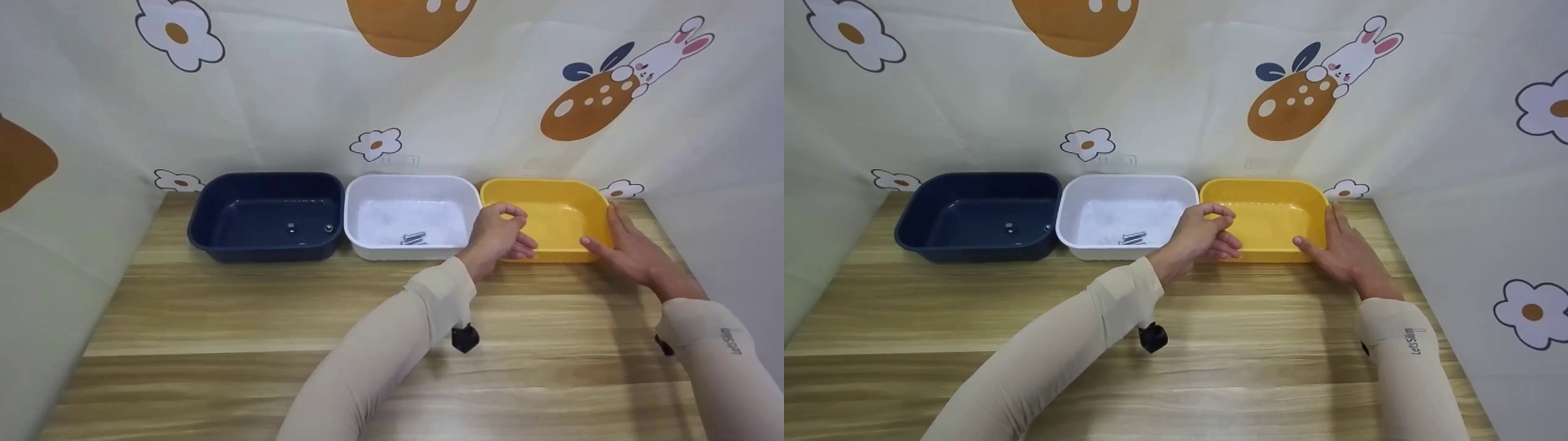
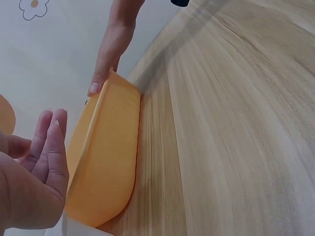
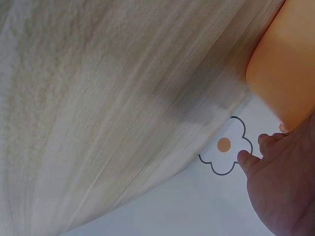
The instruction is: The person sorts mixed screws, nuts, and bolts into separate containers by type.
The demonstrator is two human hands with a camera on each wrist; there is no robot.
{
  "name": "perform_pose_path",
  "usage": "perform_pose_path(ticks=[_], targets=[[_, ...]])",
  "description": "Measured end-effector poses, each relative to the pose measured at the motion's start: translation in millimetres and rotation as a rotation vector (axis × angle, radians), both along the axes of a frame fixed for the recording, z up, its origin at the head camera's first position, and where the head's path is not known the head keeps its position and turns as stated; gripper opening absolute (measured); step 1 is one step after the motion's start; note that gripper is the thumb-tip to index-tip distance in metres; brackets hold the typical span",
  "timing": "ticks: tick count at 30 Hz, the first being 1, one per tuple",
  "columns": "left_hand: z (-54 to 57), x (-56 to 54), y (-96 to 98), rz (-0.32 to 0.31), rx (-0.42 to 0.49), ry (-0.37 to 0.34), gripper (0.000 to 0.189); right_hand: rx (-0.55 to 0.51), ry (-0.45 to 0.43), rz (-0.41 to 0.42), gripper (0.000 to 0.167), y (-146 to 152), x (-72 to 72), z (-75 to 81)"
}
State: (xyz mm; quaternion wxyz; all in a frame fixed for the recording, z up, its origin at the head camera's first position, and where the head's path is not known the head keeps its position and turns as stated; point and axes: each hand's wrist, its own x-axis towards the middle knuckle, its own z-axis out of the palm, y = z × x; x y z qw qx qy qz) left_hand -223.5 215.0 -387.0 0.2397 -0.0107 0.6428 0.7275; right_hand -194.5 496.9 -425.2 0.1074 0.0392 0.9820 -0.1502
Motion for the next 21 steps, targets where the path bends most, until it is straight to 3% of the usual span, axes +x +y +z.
perform_pose_path(ticks=[9,21], targets=[[2.7,3.0,2.8,-0.037,0.033,-0.008,0.003,-0.004,0.007,0.008,0.1,0.9,0.7,2.6],[1.5,2.9,-1.2,-0.041,0.044,-0.019,0.005,0.005,0.011,0.006,0.1,-1.2,0.3,1.6]])
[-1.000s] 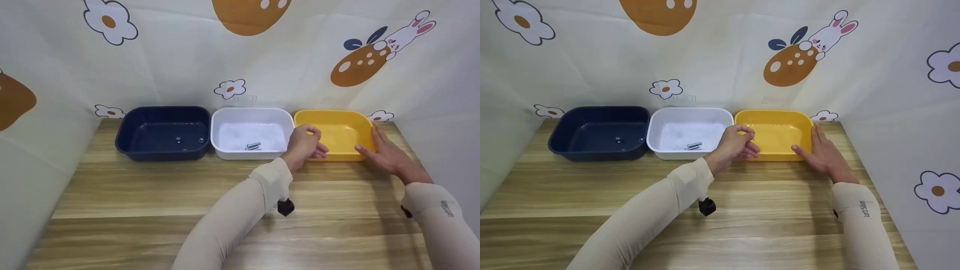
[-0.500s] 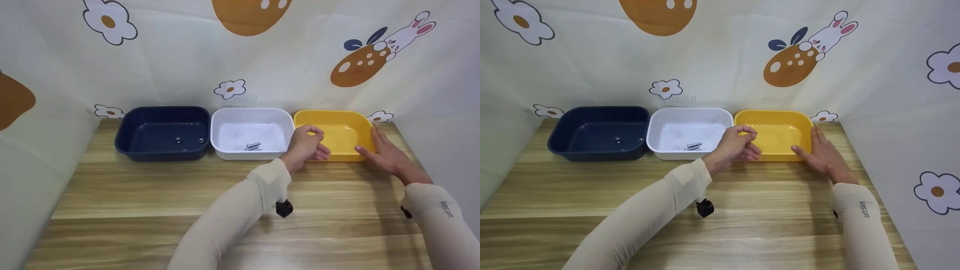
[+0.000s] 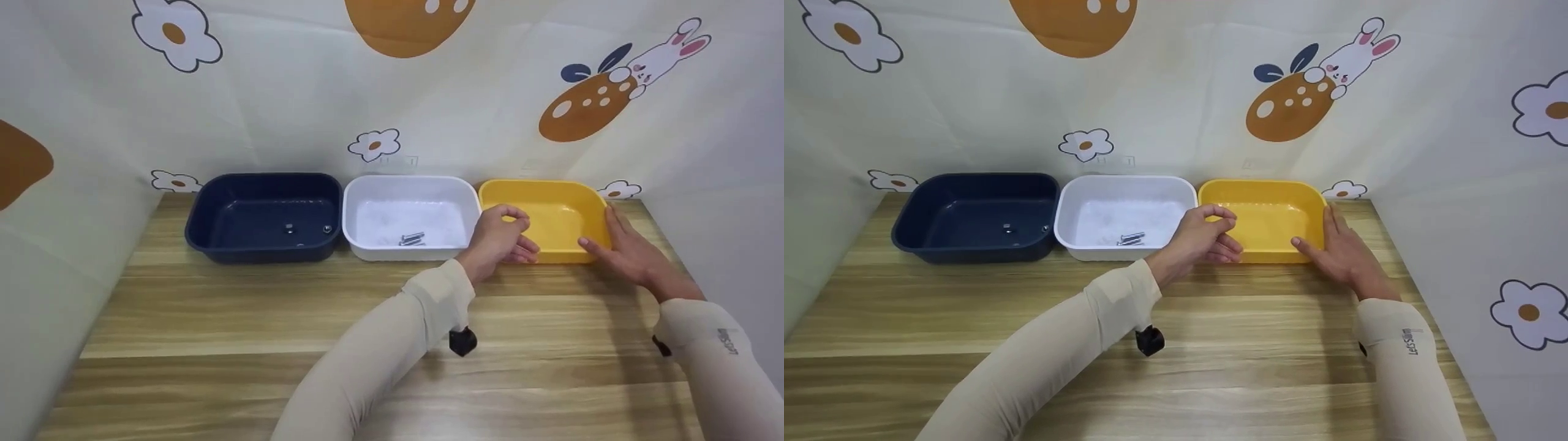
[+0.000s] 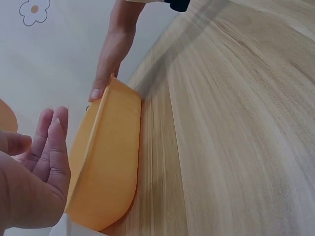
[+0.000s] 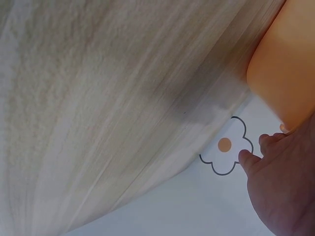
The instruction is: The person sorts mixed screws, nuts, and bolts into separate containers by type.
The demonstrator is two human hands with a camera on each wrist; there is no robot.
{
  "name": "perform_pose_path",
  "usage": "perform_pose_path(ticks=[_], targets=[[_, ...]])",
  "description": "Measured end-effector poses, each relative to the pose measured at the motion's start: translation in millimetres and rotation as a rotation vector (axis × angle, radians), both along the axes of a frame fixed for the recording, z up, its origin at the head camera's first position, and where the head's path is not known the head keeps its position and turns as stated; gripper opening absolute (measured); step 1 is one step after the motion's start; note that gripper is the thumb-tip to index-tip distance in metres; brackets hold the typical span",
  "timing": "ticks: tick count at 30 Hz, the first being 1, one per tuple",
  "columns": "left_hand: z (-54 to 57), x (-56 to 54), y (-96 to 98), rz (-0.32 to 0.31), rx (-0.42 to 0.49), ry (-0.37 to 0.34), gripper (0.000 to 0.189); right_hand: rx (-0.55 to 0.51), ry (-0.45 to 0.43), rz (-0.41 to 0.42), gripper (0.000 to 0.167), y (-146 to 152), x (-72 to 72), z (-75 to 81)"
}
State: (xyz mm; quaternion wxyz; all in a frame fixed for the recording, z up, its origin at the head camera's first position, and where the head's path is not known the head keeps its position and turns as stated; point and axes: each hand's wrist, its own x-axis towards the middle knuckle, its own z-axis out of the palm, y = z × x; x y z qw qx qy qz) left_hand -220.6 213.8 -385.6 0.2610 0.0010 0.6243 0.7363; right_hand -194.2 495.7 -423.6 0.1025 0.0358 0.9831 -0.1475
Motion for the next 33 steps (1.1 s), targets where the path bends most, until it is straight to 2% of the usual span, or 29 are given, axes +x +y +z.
perform_pose_path(ticks=[16,26,33], targets=[[0.5,1.0,-6.2,-0.022,-0.003,0.002,0.004,-0.004,0.025,0.013,0.099,1.5,1.0,1.1],[-2.3,7.6,-13.2,-0.03,0.012,0.009,0.004,-0.009,-0.012,0.002,0.099,1.5,0.0,-0.6],[-5.8,8.9,-24.3,-0.064,0.023,0.006,0.005,-0.007,-0.022,-0.005,0.099,1.6,-0.9,1.1]])
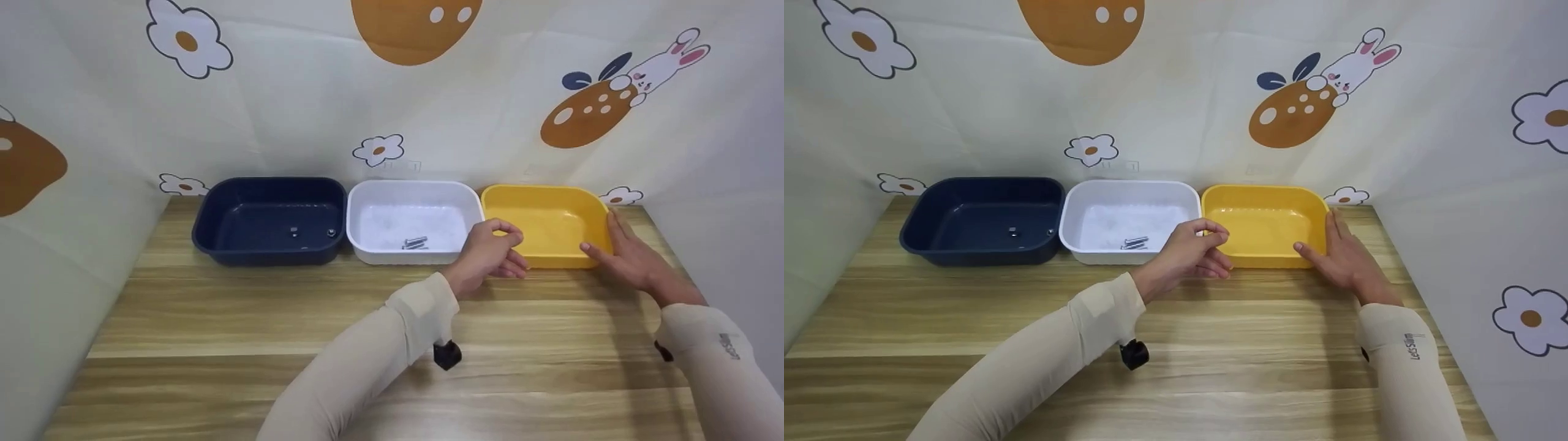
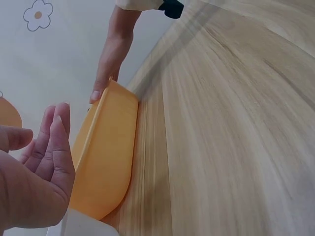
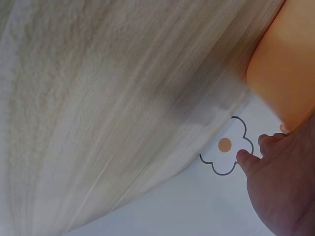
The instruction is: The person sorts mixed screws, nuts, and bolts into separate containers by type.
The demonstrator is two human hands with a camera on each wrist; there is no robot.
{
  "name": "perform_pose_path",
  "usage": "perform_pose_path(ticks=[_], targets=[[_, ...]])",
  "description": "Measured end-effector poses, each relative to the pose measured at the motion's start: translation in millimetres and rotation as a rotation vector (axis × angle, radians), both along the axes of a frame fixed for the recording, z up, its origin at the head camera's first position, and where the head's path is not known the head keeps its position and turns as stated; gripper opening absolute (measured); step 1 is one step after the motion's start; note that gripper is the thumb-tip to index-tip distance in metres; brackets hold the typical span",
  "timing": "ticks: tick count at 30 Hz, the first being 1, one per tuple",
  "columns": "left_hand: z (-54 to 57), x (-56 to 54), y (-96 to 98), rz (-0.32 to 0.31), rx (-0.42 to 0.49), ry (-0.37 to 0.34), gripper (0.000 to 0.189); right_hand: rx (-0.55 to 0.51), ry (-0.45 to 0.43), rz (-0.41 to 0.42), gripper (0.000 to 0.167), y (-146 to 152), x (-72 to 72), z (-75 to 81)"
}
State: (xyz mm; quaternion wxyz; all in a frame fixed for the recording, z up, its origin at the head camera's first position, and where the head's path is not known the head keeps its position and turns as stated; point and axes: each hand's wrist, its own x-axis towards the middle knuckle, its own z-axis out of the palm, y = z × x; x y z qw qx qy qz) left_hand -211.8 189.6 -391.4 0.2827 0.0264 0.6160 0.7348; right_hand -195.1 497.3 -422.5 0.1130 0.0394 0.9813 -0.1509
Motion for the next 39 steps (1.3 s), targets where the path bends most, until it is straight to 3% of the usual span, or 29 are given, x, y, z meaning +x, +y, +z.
perform_pose_path(ticks=[9,21,31,39], targets=[[-5.4,2.3,-12.7,0.001,-0.008,-0.006,0.003,-0.009,0.0,-0.005,0.099,0.8,1.6,0.1],[-3.4,27.2,-36.5,-0.073,-0.014,-0.041,0.004,-0.016,0.064,0.018,0.099,-0.7,3.0,-3.0],[-17.2,38.1,-70.6,-0.077,-0.037,-0.071,0.01,-0.019,0.046,0.006,0.1,1.3,2.7,-2.6],[-29.2,45.8,-87.2,-0.072,-0.039,-0.117,0.018,-0.023,0.038,0.009,0.1,0.8,2.5,-1.9]])
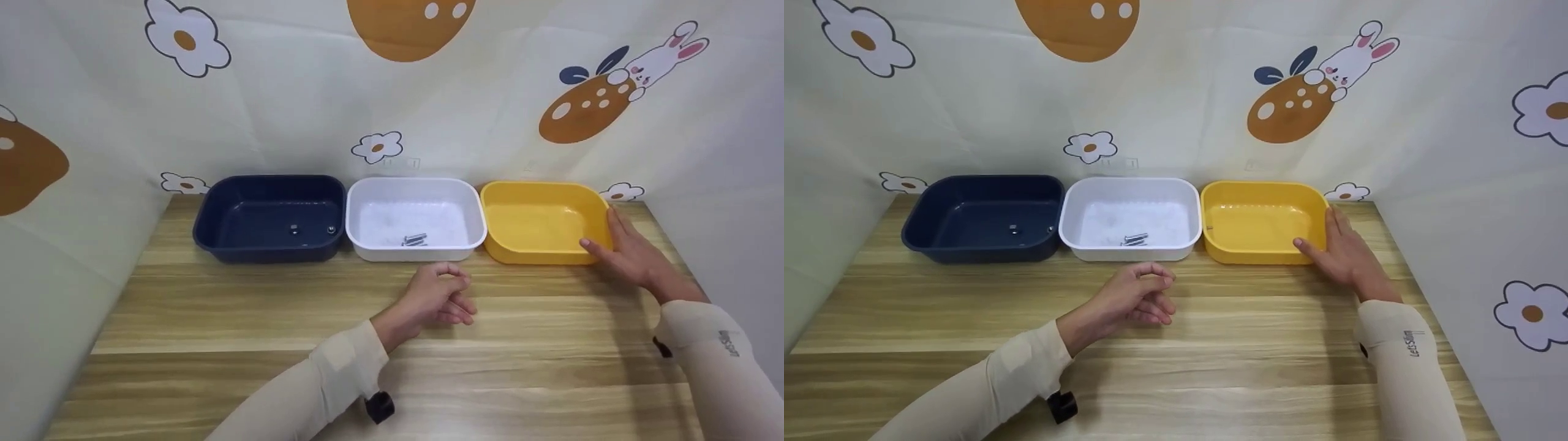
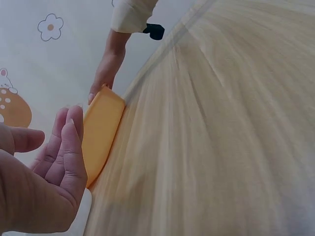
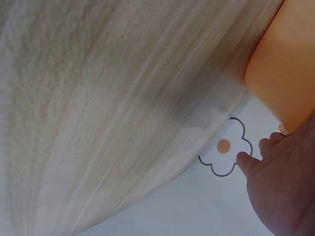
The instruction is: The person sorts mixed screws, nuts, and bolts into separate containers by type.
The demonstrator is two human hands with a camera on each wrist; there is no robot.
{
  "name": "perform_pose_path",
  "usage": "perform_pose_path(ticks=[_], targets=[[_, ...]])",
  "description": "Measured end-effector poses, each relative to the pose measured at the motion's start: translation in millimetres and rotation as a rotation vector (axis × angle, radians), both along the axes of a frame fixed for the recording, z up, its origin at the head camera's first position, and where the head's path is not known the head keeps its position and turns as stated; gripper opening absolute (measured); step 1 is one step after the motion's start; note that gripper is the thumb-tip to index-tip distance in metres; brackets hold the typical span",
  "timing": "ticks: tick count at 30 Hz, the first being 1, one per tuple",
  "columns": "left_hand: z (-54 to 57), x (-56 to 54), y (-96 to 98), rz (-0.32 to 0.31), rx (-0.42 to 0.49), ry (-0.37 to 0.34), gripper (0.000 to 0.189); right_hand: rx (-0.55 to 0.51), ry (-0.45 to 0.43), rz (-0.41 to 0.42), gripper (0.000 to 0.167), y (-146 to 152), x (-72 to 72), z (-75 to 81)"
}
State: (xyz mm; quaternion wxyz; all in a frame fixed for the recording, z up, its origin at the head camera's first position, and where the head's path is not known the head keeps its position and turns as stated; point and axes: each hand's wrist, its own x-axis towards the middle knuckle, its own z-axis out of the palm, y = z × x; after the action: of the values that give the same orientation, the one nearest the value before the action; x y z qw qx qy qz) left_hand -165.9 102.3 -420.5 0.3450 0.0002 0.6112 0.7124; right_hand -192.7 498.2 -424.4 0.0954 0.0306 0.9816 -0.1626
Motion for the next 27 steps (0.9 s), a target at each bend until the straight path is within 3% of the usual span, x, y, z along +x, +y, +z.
perform_pose_path(ticks=[8,17,27], targets=[[-9.9,3.7,-18.6,-0.005,-0.068,-0.024,0.019,-0.006,0.006,0.008,0.099,-1.5,-0.8,2.4],[-22.0,-1.6,-44.4,-0.008,-0.179,-0.038,0.015,0.01,-0.008,0.0,0.101,-1.1,-1.6,1.6],[-29.7,-6.8,-55.5,-0.02,-0.244,-0.056,0.015,0.003,-0.026,-0.022,0.1,-1.4,-0.5,-0.9]])
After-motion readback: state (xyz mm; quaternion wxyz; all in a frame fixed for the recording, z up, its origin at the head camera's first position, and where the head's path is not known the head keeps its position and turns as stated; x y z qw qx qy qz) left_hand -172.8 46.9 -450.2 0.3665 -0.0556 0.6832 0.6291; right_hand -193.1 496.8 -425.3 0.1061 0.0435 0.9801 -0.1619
